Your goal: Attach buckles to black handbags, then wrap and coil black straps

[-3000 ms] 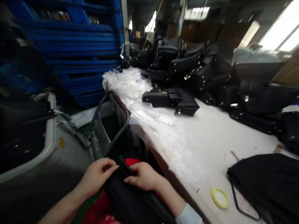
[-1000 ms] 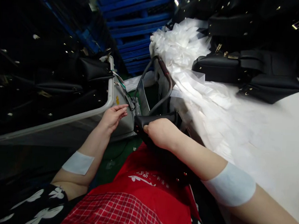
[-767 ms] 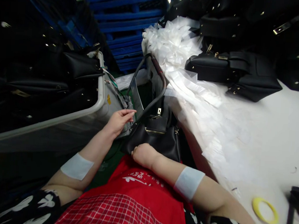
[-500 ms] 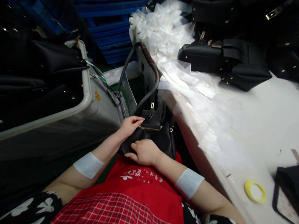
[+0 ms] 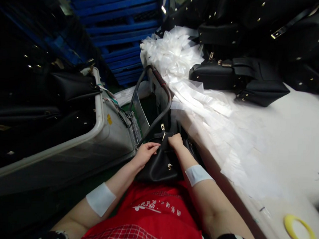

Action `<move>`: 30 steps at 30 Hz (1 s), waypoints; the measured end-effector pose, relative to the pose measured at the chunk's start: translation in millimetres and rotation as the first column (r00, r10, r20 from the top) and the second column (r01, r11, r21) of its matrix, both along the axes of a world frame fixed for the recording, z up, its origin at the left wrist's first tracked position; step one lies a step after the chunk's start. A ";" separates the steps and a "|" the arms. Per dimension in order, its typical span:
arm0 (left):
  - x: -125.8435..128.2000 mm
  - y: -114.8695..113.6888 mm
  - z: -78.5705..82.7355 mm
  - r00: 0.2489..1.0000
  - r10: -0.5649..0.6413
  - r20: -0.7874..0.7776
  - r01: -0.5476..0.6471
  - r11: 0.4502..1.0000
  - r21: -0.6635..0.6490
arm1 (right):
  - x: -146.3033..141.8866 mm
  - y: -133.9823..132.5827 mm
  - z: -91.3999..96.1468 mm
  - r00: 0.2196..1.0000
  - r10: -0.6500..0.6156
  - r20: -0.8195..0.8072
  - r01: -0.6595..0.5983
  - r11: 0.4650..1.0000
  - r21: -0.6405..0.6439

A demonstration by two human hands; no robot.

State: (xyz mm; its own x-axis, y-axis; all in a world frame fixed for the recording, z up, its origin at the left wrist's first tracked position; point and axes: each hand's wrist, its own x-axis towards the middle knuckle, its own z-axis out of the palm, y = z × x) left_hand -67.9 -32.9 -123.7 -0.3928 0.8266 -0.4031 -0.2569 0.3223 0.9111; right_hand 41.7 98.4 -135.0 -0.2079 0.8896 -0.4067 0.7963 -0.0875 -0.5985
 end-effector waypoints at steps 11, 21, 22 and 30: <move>-42.6 -42.3 94.8 0.991 0.098 0.094 -0.112 0.983 0.149 | 54.0 -60.5 84.9 0.869 0.436 -0.234 -0.325 0.859 0.395; -14.9 -64.3 142.2 0.955 -0.191 -0.228 0.230 0.960 0.162 | 80.8 -121.3 114.3 0.661 0.679 0.319 -0.661 0.328 0.675; -13.7 -66.9 144.3 0.937 -0.215 -0.274 0.266 0.950 0.163 | 81.3 -123.6 113.0 0.653 0.686 0.321 -0.666 0.317 0.676; -6.4 -95.4 146.0 0.918 -0.315 -0.241 0.338 0.939 0.059 | 83.4 -128.6 111.1 0.625 0.681 0.381 -0.691 0.257 0.675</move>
State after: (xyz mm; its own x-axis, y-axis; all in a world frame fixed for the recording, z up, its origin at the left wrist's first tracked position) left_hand -74.2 -128.3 22.4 -0.1651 0.9548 -0.2471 0.0622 0.2601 0.9636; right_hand 125.1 -30.2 -23.9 -0.8924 0.3654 0.2649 0.3412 0.9304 -0.1339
